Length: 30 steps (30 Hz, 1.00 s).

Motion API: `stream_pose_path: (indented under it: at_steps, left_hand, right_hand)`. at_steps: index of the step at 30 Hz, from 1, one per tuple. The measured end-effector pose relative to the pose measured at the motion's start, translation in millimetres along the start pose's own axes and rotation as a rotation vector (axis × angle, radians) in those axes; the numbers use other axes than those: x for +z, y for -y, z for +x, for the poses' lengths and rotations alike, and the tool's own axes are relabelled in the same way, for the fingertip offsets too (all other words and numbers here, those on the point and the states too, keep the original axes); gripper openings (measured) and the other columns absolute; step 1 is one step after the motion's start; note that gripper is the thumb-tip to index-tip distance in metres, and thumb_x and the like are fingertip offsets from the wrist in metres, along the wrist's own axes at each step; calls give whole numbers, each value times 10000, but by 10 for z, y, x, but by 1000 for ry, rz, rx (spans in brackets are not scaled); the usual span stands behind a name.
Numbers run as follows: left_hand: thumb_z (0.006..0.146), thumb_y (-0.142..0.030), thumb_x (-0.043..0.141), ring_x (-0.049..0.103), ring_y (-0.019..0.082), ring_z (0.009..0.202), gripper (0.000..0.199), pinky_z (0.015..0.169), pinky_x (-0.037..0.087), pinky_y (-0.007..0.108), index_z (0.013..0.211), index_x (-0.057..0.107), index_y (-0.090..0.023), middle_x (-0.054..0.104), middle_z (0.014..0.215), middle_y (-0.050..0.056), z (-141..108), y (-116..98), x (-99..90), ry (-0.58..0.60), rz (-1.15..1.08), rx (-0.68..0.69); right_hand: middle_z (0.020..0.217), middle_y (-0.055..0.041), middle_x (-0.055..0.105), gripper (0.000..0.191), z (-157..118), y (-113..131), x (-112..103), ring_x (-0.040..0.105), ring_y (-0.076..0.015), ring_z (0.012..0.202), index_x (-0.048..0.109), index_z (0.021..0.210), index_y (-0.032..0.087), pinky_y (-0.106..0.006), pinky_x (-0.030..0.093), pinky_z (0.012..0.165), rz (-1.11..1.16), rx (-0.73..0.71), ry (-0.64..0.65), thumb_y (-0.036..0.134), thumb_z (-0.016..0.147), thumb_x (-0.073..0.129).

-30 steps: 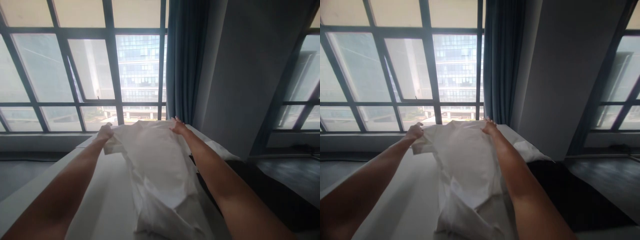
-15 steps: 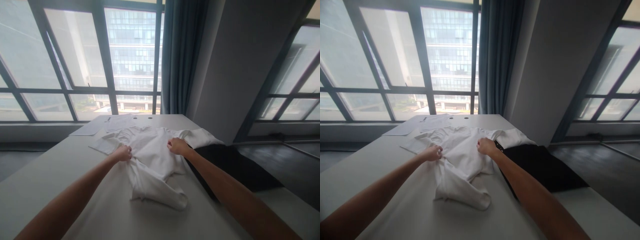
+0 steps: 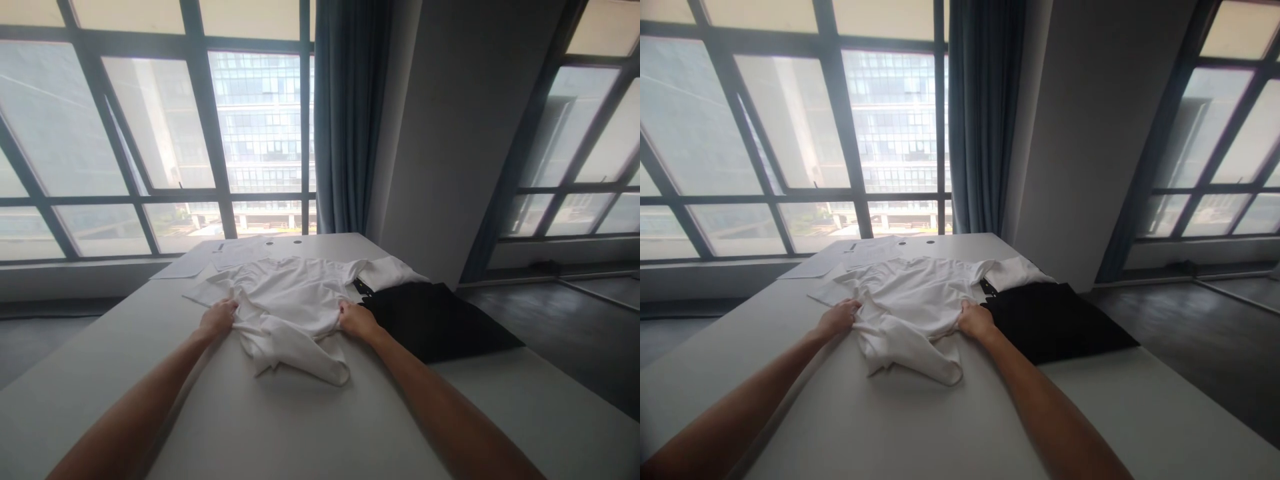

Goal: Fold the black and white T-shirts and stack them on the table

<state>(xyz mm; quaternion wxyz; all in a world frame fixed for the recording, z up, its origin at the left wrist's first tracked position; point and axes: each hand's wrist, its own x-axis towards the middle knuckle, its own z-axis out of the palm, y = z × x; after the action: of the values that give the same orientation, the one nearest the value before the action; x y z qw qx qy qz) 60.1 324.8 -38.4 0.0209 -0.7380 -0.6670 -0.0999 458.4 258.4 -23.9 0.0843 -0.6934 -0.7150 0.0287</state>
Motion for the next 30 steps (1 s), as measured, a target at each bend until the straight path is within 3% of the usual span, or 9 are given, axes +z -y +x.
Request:
stream_pose_path:
  at_steps: [3,5,8,11,13,16,20,24,30]
  left_hand:
    - [833,-105,482,628,291,1101,356,888,503,398,1111,688,-186,640,1243,134,-142,52,-39,-72,25,-59]
    - [862,-143,484,608,306,1107,290,907,486,428,1049,704,-172,646,1235,135,-302,-22,-52,-201,18,-26]
    - [941,-244,450,615,259,1035,262,936,463,410,955,705,-190,698,1097,101,-600,-279,-44,-349,-139,247]
    - [976,-360,460,623,217,975,285,908,470,350,976,693,-197,709,1006,80,-885,-511,-22,-274,-360,562]
    - [946,-422,539,614,222,994,290,914,463,348,1066,681,-198,706,1023,83,-1021,-561,-9,-226,-419,651]
    - [929,-422,578,595,228,1002,299,923,454,364,1128,680,-223,700,1044,83,-1110,-518,11,-209,-420,690]
    - [974,-359,486,576,222,964,284,880,468,354,1092,703,-220,687,1009,90,-1084,-476,26,-202,-437,692]
    - [928,-437,546,578,230,941,340,884,462,352,1128,700,-208,669,1026,100,-1064,-518,-2,-123,-422,684]
    - [833,-536,643,526,287,1185,509,1042,399,371,1232,657,-220,592,1287,121,-1167,-649,-77,22,-500,738]
  right_hand:
    - [1156,-141,688,327,-33,-10,122,646,-238,1032,661,1083,141,-295,417,823,21,-20,-112,210,947,372]
    - [1121,-134,696,350,-49,-22,200,643,-228,1016,674,1018,142,-291,405,835,29,-53,-192,231,978,338]
    - [1043,-130,708,393,-58,-26,271,647,-222,953,680,924,152,-294,399,818,38,-41,-241,276,1003,316]
    - [1026,-132,698,353,-72,-18,293,632,-224,944,677,889,152,-297,404,815,47,-48,-315,260,981,353]
    - [1004,-118,690,295,-93,-21,301,619,-217,947,675,849,158,-289,413,828,92,-118,-339,217,938,400]
    - [993,-78,684,197,-111,-50,333,608,-198,961,688,852,178,-272,435,880,232,-332,-289,130,806,503]
    - [1060,-64,681,355,-75,-108,396,608,-210,1036,707,963,204,-324,453,977,416,-521,-288,65,669,565]
    - [1057,-71,679,309,-47,-138,407,622,-211,1028,718,913,209,-359,476,979,473,-548,-267,67,688,561]
    - [1176,-92,653,240,-138,-84,341,601,-215,1112,717,1007,181,-342,446,1020,430,-513,-191,214,775,663]
